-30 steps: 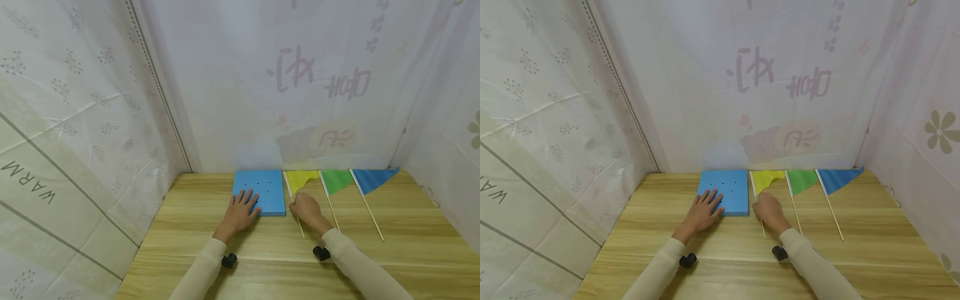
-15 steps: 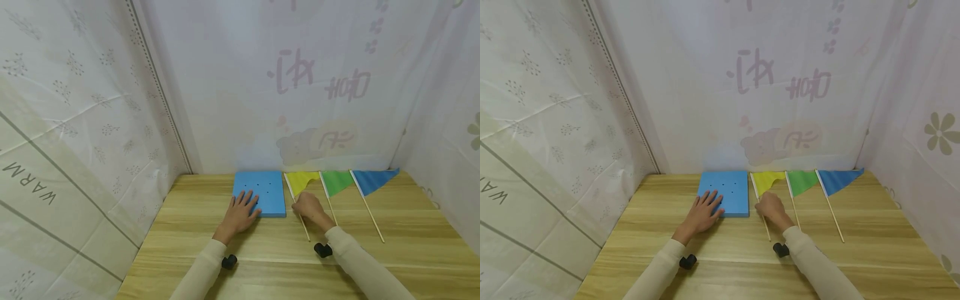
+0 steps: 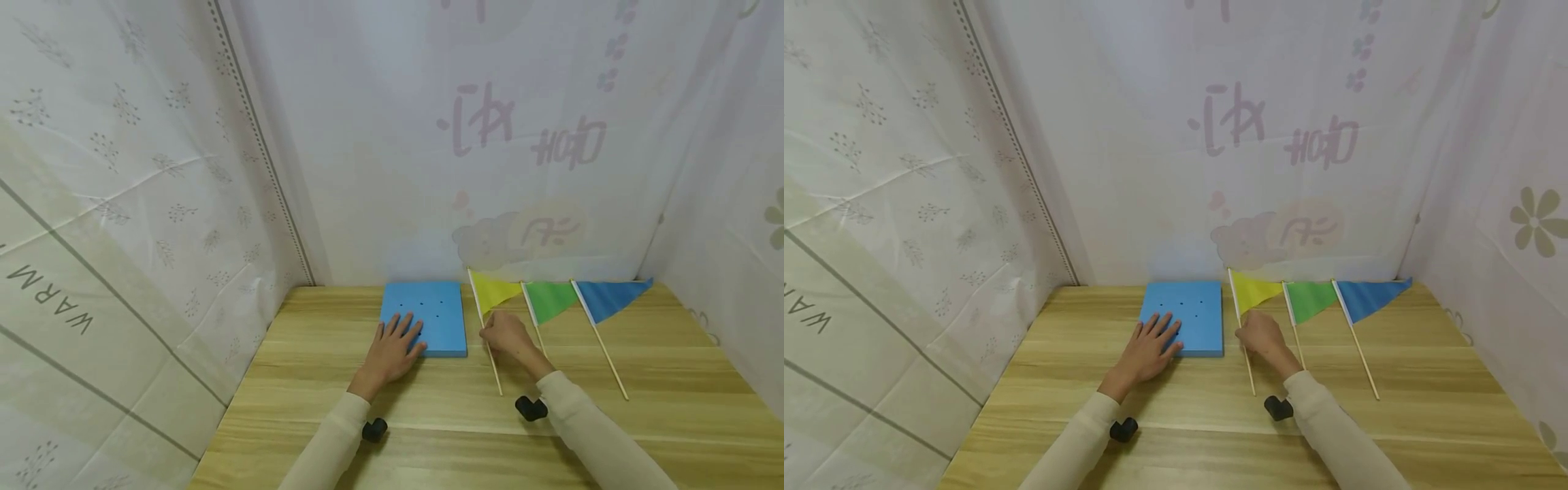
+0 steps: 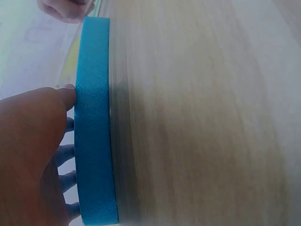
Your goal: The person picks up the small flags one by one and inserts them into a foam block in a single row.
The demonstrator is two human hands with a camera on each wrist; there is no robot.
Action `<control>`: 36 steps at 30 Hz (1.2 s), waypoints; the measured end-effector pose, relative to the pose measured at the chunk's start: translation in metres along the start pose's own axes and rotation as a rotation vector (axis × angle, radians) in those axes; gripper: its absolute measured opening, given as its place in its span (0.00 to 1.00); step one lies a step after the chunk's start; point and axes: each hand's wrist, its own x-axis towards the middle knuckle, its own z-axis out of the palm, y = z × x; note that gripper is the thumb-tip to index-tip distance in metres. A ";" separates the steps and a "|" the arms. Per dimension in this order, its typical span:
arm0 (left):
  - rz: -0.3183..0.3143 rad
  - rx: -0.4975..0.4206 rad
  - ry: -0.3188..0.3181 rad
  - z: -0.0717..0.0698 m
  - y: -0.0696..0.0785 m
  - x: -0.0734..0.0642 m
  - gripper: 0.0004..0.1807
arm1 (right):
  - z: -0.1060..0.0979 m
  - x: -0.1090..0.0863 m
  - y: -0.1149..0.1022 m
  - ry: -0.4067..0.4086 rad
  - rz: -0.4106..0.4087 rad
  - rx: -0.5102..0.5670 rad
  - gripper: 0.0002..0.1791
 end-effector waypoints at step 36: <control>-0.013 -0.028 -0.014 0.002 -0.001 0.000 0.35 | -0.044 0.014 -0.052 0.164 -0.190 0.037 0.07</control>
